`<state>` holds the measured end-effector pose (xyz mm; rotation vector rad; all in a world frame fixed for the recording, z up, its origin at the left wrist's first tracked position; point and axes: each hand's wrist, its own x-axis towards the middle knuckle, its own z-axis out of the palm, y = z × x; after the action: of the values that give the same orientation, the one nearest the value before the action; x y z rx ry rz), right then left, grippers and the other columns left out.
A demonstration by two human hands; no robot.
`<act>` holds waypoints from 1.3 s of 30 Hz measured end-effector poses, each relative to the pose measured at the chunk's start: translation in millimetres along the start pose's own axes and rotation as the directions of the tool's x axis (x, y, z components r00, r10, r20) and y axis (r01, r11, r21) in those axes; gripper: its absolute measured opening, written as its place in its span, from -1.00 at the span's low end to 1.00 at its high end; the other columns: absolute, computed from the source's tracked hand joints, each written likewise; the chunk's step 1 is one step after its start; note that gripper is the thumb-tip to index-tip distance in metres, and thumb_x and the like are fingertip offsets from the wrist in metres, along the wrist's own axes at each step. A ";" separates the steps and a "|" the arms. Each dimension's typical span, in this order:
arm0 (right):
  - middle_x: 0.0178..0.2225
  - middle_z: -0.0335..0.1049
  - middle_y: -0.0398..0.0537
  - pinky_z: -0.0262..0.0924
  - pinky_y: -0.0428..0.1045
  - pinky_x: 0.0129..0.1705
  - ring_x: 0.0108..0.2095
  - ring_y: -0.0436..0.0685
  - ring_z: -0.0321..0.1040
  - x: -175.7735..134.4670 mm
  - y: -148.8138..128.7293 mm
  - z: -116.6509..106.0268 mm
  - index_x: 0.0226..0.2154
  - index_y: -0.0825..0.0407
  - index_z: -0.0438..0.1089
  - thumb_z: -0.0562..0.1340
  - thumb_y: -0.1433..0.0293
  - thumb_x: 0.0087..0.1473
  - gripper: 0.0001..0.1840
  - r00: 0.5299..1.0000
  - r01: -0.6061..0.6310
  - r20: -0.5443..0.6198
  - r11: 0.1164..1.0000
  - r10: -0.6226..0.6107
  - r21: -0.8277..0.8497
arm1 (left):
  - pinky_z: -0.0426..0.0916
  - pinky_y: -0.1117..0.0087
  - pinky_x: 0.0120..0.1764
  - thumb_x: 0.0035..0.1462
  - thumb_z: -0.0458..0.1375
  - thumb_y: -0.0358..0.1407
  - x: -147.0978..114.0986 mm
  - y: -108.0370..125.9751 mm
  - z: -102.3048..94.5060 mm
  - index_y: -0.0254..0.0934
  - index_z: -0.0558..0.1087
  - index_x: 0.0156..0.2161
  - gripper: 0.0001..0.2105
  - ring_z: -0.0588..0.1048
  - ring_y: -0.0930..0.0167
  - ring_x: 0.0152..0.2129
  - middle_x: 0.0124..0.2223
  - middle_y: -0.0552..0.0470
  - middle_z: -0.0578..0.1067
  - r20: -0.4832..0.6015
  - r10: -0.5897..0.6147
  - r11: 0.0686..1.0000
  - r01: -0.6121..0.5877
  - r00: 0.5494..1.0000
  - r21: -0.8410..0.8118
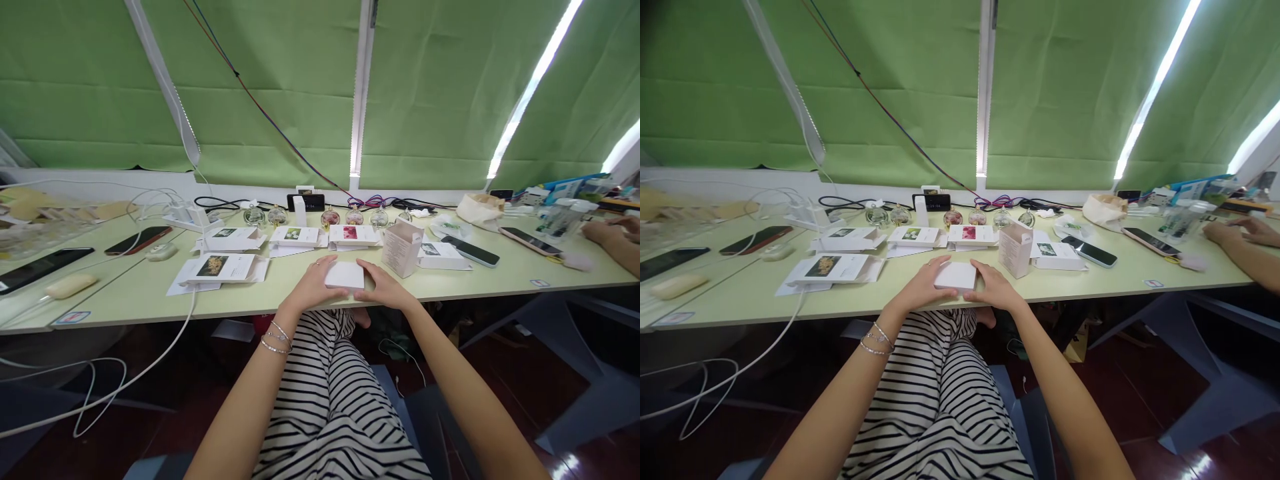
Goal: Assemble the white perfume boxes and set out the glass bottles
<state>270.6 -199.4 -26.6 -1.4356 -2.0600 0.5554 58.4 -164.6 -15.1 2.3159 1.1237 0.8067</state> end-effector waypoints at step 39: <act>0.07 0.20 0.11 0.05 0.19 0.08 0.06 0.28 0.15 1.9 0.1 10.0 0.12 0.01 0.07 0.35 0.09 -0.29 -0.07 0.981 -0.029 -0.186 0.992 0.052 0.125 | 0.17 0.22 0.05 -0.07 0.19 -0.12 -1.0 -19.6 -1.3 -0.24 0.32 -0.12 -0.60 0.26 0.26 0.06 0.04 -0.13 0.35 -0.326 -0.370 0.740 0.064 0.870 -0.670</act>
<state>263.6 -197.7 -33.8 -1.4057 -1.8210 0.5297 46.3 -154.0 -26.3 1.4199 1.0449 1.4101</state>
